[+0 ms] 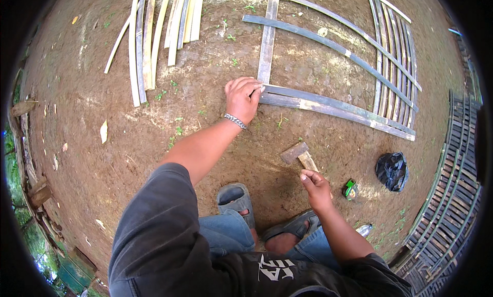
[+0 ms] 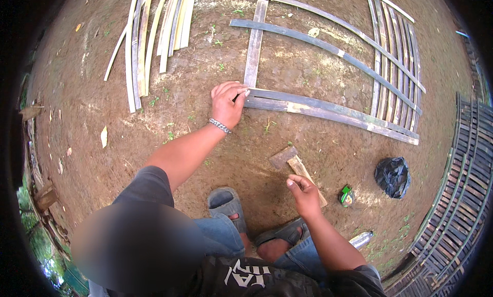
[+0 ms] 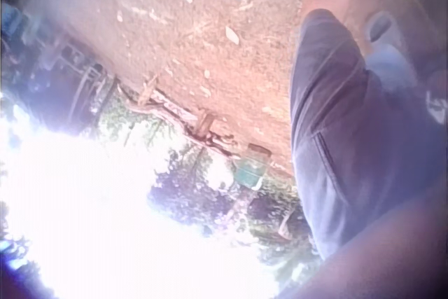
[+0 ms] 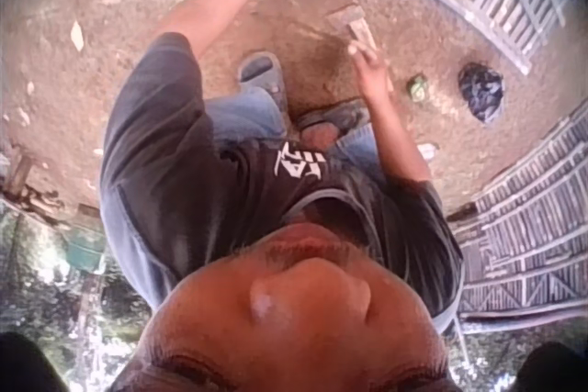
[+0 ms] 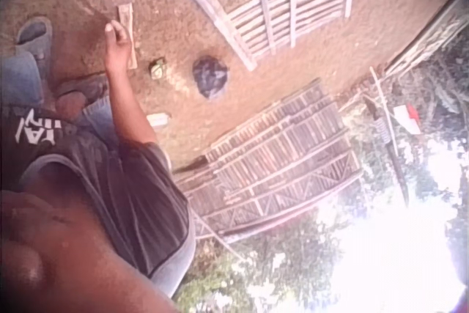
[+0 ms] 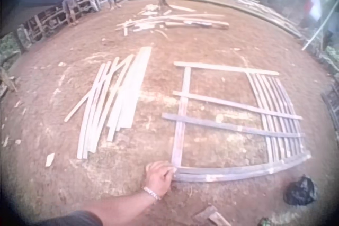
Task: The person assembles a bamboo frame on the ground by arranging thin bamboo strips into a grid pattern. They use a tape measure to check dimensions and a hammer to drive nails into the intersections of the strips to secure the structure.
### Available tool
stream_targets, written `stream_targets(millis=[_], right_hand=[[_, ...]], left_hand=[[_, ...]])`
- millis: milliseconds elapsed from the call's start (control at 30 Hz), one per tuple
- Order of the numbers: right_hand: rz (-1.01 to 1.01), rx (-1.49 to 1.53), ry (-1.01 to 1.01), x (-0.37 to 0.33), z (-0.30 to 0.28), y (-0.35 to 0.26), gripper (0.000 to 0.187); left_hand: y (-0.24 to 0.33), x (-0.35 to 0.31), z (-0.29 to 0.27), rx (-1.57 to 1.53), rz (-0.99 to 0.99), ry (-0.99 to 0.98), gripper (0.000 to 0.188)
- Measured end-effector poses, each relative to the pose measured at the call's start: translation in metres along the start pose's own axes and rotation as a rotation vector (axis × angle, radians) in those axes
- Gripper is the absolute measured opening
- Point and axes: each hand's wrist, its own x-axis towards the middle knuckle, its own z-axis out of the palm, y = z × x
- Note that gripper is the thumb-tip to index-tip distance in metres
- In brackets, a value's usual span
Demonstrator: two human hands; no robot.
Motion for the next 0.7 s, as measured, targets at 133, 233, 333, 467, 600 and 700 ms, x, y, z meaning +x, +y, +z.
stream_targets(millis=[133, 233, 333, 467, 600, 700], right_hand=[[0.007, 0.019, -0.012, 0.003, 0.002, -0.007, 0.033], [0.012, 0.018, -0.009, 0.007, 0.001, -0.011, 0.031], [-0.04, -0.001, 0.015, 0.008, 0.001, -0.014, 0.03], [-0.031, 0.006, 0.026, 0.012, 0.0, -0.018, 0.029], [-0.222, -0.503, 0.193, 0.002, -0.008, -0.025, 0.034], [-0.411, -0.935, 0.294, 0.001, -0.027, 0.001, 0.047]], left_hand=[[-0.007, -0.003, 0.003, -0.007, 0.016, 0.008, 0.006], [-0.005, -0.002, 0.002, -0.011, 0.002, 0.006, 0.005], [-0.003, -0.005, 0.004, -0.004, -0.029, 0.016, 0.006], [-0.002, -0.003, 0.007, -0.023, -0.081, 0.046, 0.005], [0.0, -0.005, 0.006, -0.017, -0.075, 0.057, 0.004], [0.0, -0.005, 0.01, -0.006, -0.067, 0.083, 0.004]])
